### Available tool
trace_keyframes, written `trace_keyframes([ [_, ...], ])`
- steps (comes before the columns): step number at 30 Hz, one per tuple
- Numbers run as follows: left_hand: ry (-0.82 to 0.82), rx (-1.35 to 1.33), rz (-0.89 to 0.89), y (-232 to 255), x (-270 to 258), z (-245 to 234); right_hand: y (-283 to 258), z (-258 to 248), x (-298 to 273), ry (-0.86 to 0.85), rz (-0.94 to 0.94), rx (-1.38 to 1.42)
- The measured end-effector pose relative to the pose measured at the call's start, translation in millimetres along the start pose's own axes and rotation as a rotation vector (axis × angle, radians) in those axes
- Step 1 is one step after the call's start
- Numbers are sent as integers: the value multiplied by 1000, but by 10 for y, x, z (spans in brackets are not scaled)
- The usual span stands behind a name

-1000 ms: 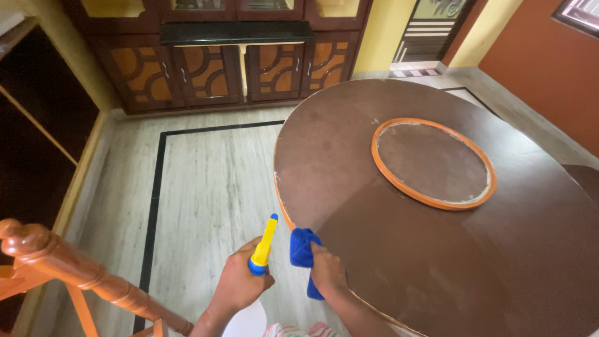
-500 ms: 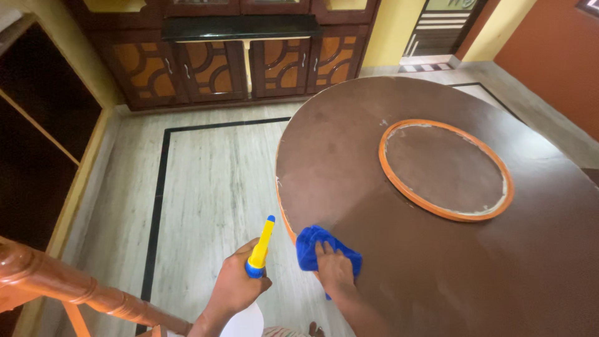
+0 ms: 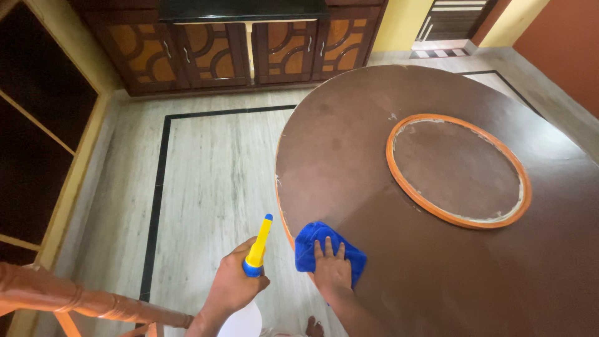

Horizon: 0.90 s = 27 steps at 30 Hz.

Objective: The person sprays a cleaning solution onto a round wooden table and wipes the surface with a blue cloth. They move around the table, cleaning different sections in a circular motion.

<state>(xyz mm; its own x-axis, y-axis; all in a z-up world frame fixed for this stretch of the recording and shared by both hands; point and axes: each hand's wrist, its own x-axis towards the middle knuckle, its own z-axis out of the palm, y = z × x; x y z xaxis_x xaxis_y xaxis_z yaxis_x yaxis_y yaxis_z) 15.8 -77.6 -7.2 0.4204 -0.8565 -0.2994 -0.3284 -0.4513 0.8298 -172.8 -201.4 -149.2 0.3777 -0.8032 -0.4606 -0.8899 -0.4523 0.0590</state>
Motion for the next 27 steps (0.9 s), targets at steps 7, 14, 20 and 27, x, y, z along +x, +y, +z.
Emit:
trace_keyframes([
  [7,-9,23,89,-18,191,135,285,169,412,179,54,12],
  [14,-57,65,54,34,397,301,630,301,825,248,88,-31],
  [20,-89,131,42,165,618,477,943,193,1008,265,120,-16],
  [27,-72,247,159,357,902,665,1303,-13,1136,263,142,-21],
])
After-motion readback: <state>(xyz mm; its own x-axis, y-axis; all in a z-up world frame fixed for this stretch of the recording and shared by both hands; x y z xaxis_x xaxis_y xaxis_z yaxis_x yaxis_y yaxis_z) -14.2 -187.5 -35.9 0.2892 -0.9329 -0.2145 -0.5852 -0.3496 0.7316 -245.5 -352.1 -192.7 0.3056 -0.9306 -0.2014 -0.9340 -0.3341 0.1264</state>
